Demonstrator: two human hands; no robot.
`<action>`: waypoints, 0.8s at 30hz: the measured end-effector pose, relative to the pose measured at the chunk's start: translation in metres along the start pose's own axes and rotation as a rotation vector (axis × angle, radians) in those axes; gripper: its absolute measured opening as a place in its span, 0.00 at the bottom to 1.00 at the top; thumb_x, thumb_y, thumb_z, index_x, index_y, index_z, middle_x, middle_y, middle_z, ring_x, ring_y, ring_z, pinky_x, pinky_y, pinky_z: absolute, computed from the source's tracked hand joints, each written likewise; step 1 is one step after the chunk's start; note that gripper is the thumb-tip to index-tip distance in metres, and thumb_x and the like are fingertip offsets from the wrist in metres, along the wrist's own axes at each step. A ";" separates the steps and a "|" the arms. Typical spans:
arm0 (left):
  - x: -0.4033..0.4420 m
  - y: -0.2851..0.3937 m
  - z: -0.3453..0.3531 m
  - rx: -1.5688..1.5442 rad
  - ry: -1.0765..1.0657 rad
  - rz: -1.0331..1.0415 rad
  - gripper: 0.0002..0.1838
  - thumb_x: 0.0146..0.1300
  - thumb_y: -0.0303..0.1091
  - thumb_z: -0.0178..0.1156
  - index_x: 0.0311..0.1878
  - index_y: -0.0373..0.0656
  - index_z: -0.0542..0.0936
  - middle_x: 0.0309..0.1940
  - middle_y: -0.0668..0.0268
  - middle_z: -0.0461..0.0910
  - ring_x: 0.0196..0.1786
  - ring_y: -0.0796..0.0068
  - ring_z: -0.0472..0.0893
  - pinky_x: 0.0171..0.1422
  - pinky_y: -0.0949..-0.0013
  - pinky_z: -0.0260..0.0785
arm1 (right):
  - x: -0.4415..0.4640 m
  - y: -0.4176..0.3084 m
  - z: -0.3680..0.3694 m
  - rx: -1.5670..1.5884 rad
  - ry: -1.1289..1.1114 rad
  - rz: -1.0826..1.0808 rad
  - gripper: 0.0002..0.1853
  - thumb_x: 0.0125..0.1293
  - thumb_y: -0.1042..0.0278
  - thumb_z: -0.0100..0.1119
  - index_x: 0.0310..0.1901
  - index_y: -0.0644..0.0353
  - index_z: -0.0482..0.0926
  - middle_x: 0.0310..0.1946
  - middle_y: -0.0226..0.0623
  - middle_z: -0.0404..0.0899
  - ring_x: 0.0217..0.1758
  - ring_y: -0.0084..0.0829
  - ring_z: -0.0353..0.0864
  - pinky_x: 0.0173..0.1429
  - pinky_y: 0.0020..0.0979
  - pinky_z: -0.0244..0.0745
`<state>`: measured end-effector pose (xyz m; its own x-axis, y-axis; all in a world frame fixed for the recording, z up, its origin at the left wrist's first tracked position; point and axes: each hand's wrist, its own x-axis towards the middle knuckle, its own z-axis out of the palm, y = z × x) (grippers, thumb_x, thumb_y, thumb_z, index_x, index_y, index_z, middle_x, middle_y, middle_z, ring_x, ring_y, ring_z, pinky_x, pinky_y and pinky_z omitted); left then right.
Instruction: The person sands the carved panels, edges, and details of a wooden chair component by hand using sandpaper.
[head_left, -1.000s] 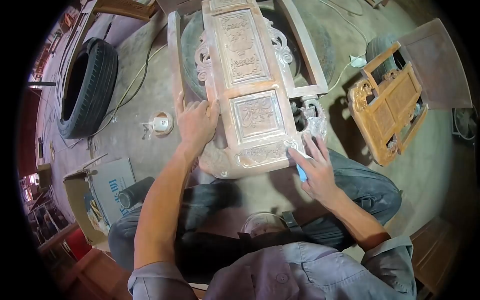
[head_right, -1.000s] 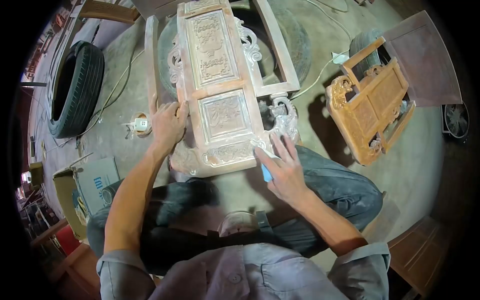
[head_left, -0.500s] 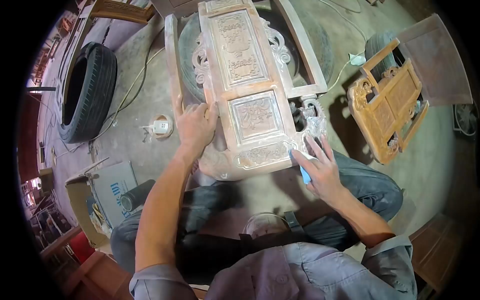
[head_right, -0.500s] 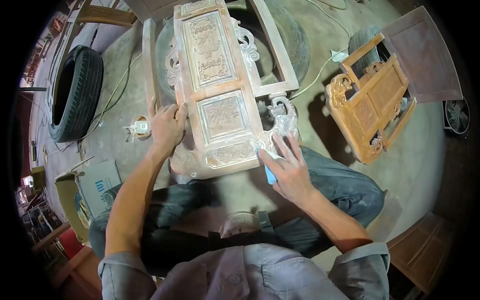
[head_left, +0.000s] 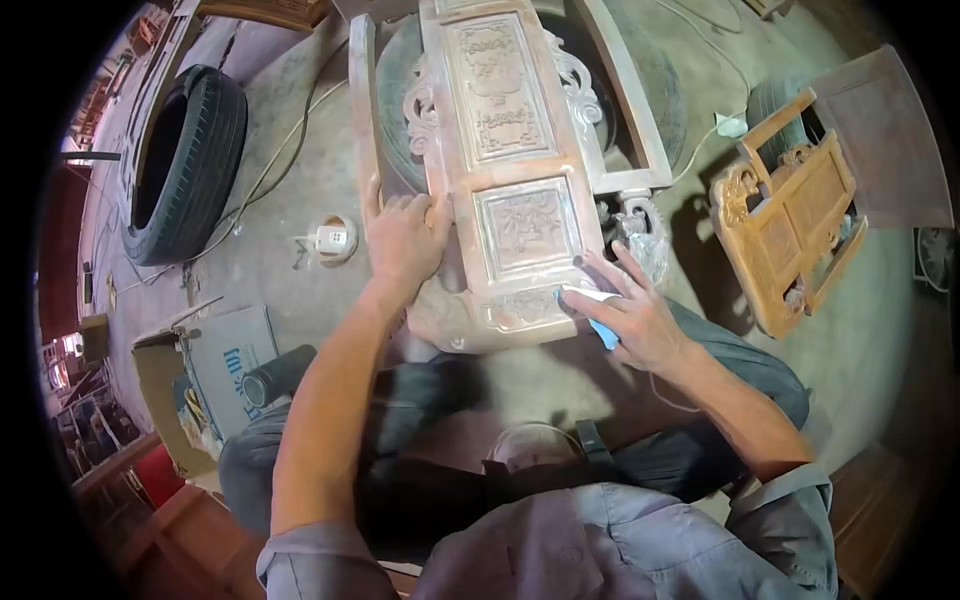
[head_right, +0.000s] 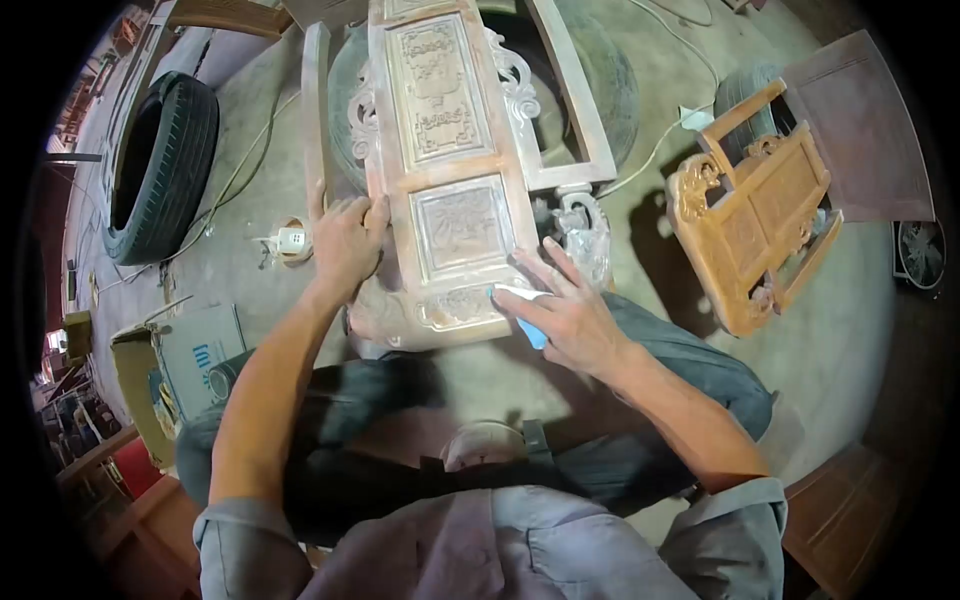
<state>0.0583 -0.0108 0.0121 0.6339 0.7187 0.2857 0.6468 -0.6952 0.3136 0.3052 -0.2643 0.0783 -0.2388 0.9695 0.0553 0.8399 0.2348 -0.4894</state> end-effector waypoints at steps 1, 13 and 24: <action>0.003 -0.002 0.000 0.000 0.008 0.000 0.23 0.82 0.46 0.56 0.36 0.40 0.88 0.32 0.55 0.88 0.41 0.53 0.87 0.87 0.45 0.53 | 0.003 0.000 0.003 -0.030 0.001 -0.013 0.41 0.47 0.79 0.75 0.69 0.54 0.83 0.52 0.47 0.91 0.84 0.47 0.70 0.91 0.56 0.57; -0.003 -0.002 0.003 0.024 -0.017 -0.021 0.24 0.79 0.50 0.58 0.37 0.41 0.91 0.32 0.53 0.89 0.42 0.56 0.89 0.89 0.45 0.52 | 0.005 0.002 0.009 0.039 0.036 -0.054 0.38 0.49 0.79 0.72 0.68 0.53 0.83 0.44 0.38 0.93 0.82 0.45 0.73 0.91 0.58 0.56; -0.001 -0.002 0.004 0.008 -0.005 -0.042 0.23 0.79 0.49 0.58 0.37 0.40 0.91 0.33 0.53 0.90 0.43 0.58 0.89 0.89 0.45 0.54 | -0.025 0.005 -0.006 0.134 0.018 0.014 0.45 0.44 0.82 0.72 0.72 0.49 0.82 0.54 0.45 0.90 0.82 0.46 0.72 0.92 0.60 0.53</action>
<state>0.0576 -0.0104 0.0076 0.6082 0.7474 0.2675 0.6763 -0.6643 0.3183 0.3181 -0.2866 0.0803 -0.2175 0.9741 0.0625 0.7704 0.2106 -0.6017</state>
